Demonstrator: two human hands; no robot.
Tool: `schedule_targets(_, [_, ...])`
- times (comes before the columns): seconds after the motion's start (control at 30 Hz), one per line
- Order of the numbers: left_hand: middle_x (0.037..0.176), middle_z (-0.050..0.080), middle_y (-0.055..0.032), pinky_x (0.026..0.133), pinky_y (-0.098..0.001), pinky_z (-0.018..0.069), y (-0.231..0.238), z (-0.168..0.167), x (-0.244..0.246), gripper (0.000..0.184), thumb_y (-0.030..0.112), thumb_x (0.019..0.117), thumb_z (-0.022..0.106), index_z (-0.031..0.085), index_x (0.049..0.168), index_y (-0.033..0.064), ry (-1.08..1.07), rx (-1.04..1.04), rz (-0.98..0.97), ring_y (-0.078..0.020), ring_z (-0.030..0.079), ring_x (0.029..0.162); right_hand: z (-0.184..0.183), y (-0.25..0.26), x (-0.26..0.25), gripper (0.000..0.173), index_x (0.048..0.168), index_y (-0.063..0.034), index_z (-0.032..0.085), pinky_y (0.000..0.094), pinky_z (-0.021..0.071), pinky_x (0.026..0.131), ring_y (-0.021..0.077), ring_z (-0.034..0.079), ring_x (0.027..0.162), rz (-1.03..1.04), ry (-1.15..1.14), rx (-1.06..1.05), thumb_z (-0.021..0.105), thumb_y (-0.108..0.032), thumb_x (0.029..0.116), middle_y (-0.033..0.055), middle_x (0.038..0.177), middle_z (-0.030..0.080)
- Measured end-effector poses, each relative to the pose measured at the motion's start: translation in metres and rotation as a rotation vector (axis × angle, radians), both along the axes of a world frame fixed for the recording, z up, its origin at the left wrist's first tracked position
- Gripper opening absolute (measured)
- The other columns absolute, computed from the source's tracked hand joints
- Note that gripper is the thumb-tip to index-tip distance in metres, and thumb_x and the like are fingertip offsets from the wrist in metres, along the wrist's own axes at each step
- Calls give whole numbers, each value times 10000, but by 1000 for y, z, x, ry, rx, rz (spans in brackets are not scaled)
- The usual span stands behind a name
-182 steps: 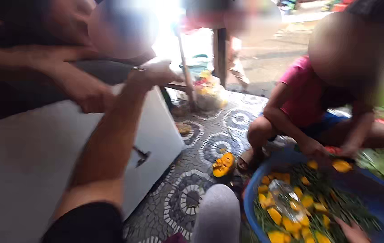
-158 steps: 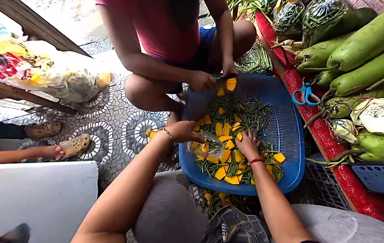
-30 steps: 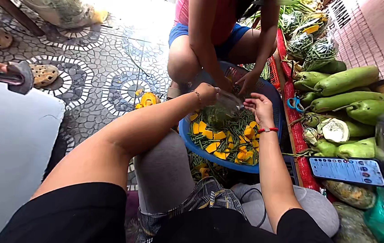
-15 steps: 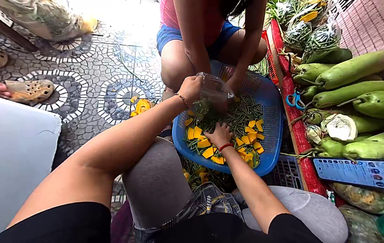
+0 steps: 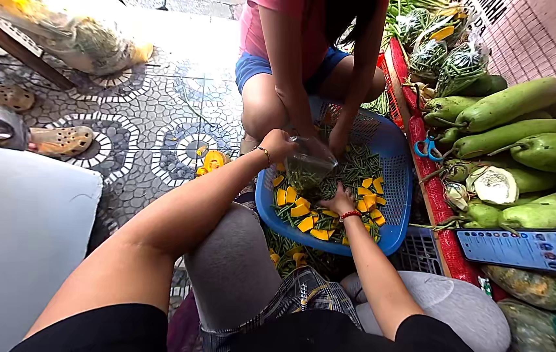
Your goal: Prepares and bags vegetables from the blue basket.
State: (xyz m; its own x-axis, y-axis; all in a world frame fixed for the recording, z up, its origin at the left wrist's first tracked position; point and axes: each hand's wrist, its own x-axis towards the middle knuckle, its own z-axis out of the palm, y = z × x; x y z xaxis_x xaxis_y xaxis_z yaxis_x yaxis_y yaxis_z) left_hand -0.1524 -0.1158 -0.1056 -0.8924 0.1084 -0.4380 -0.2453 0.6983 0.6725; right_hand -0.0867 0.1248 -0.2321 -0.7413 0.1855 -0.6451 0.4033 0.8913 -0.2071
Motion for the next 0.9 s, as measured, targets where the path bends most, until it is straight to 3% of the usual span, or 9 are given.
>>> schedule_targets(0.1, [925, 628, -218, 796, -520, 497, -2, 1, -1, 331, 246, 1055, 605, 635, 1040, -83, 12, 22, 3, -310, 607, 814, 1, -3, -8, 1204, 1656, -159, 165, 698, 299, 1133, 482, 242, 1512, 15, -42, -2, 871, -523, 751, 274, 1671, 169])
schedule_targets(0.17, [908, 616, -207, 794, -520, 474, 1, -1, 0, 315, 240, 1043, 624, 633, 1013, -73, 31, 41, 1, -304, 586, 824, 1, -17, -9, 1272, 1663, -188, 128, 723, 291, 1123, 497, 224, 1516, 46, -27, -13, 876, -596, 720, 287, 1674, 142])
schedule_targets(0.23, [929, 632, -215, 828, -536, 470, 5, -2, 1, 304, 232, 1035, 635, 647, 1019, -72, 53, 63, -10, -321, 601, 871, -1, -29, -5, 1228, 1662, -211, 152, 728, 309, 1106, 505, 265, 1497, 90, 0, 30, 845, -629, 739, 287, 1656, 211])
schedule_targets(0.37, [1008, 661, -227, 883, -554, 473, 10, 3, -1, 286, 227, 1031, 639, 674, 1067, -54, 47, 49, -36, -339, 625, 955, 1, -39, 14, 862, 1573, -155, 405, 712, 374, 1054, 487, 437, 1391, 226, 67, 100, 782, -459, 861, 267, 1547, 423])
schedule_targets(0.5, [906, 617, -176, 785, -492, 471, 12, 1, -1, 254, 205, 1032, 610, 641, 1004, -46, 13, 132, -52, -273, 584, 830, 12, -22, 24, 559, 1454, -132, 563, 657, 446, 1010, 461, 551, 1285, 236, 115, 82, 694, -252, 925, 264, 1506, 472])
schedule_targets(0.57, [770, 549, -75, 640, -340, 452, 13, -2, 5, 203, 185, 1020, 617, 604, 946, -4, -7, 261, -40, -145, 512, 654, 11, 2, 19, 487, 1364, -56, 619, 631, 498, 988, 460, 604, 1208, 126, 201, -68, 721, -182, 905, 288, 1406, 538])
schedule_targets(0.63, [736, 503, -44, 589, -291, 426, 14, 2, 8, 181, 160, 1021, 631, 570, 939, 11, -23, 334, -37, -112, 466, 598, 10, 32, 9, 471, 1317, 24, 619, 603, 490, 1009, 439, 609, 1194, -78, 286, -277, 756, -126, 892, 307, 1296, 605])
schedule_targets(0.8, [942, 612, -155, 705, -407, 491, 18, 9, 6, 236, 176, 1044, 587, 647, 1132, -34, -68, 215, -45, -214, 556, 758, 29, 82, 10, 434, 1321, -15, 563, 406, 550, 853, 227, 633, 1019, -566, 382, -737, 712, -10, 913, 180, 1189, 628])
schedule_targets(0.9, [922, 617, -167, 720, -431, 495, 21, 10, 4, 313, 236, 1058, 583, 664, 1091, -64, -108, 142, -90, -228, 561, 749, 37, 90, 13, 512, 1421, -25, 487, 394, 575, 838, 220, 654, 1008, -688, 416, -893, 639, 63, 939, 171, 1224, 624])
